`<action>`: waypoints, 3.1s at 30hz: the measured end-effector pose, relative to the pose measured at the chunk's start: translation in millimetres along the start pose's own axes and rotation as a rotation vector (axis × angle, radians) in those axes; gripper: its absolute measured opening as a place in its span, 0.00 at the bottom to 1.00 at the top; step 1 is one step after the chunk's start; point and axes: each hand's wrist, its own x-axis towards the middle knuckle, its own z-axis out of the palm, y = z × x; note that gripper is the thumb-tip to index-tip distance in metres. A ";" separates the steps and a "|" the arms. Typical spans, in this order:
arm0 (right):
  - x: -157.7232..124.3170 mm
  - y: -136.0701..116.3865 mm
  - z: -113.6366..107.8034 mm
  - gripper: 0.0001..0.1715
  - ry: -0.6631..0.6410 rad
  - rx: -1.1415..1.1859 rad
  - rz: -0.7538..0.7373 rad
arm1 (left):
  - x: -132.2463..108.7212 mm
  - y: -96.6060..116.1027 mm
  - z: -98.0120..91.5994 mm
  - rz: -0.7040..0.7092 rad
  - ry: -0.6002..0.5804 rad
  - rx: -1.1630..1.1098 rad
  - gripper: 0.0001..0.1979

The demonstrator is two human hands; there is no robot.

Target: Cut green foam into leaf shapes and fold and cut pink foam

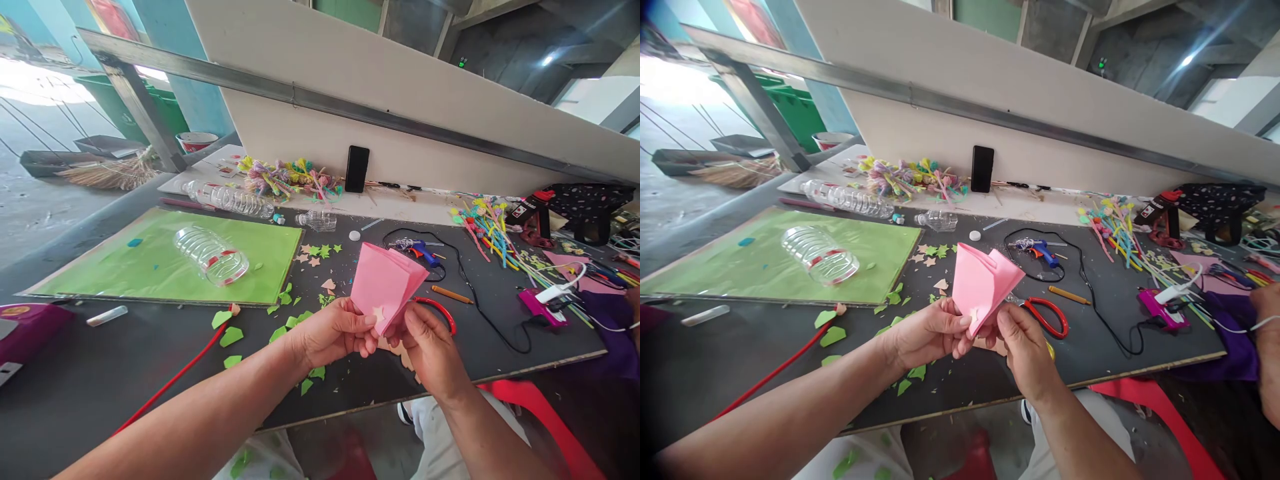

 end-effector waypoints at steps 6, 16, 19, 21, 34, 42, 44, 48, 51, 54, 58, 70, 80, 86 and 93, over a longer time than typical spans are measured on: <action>-1.7 0.6 -1.2 0.09 -0.037 -0.059 -0.081 | -3.3 -0.6 0.5 -0.024 -0.123 0.003 0.13; -3.3 -5.8 10.1 0.04 -0.261 -0.124 -0.151 | 1.5 -5.4 -4.5 -0.018 -0.122 0.040 0.11; -1.9 -4.5 10.9 0.05 -0.270 -0.116 -0.156 | 1.5 -5.0 -3.8 -0.018 -0.149 0.046 0.12; -2.0 -3.8 11.3 0.05 -0.277 -0.112 -0.155 | 1.3 -4.3 -3.1 -0.016 -0.174 0.050 0.12; -24.0 -19.1 38.5 0.06 -0.207 -0.226 -0.164 | -0.1 -7.8 -4.7 -0.117 -0.371 0.111 0.19; -7.9 -6.7 14.0 0.06 -0.133 -0.103 -0.124 | 5.7 -6.6 0.2 0.107 -0.036 0.099 0.09; -3.1 -2.2 10.7 0.09 -0.105 -0.068 -0.107 | 6.5 -6.9 1.3 0.134 0.009 0.130 0.08; 0.6 5.0 9.0 0.09 0.052 -0.146 -0.084 | 6.8 -8.4 1.9 0.155 0.052 0.171 0.08; 1.0 6.6 6.7 0.12 0.162 -0.354 -0.069 | 6.8 -9.0 0.6 0.183 0.115 0.163 0.09; 1.9 5.8 2.2 0.16 0.198 -0.560 -0.122 | 6.8 -8.6 -0.9 0.215 0.161 0.180 0.10; 2.8 3.9 -4.4 0.17 0.205 -0.705 -0.180 | 6.1 -6.4 -1.0 0.284 0.216 0.197 0.11; 12.3 12.6 0.7 0.14 0.114 -0.658 -0.057 | 8.3 -2.8 -4.0 0.326 0.294 0.211 0.11; 27.3 1.4 -41.9 0.09 0.204 -1.371 -0.238 | 3.4 8.1 -6.5 0.421 0.364 0.141 0.09; 29.5 -7.6 -60.4 0.09 0.187 -1.458 -0.194 | 3.5 11.9 -8.1 0.467 0.366 0.133 0.13; 19.2 2.8 -42.9 0.09 0.007 -1.444 -0.211 | 2.5 15.5 -10.0 0.488 0.354 0.097 0.10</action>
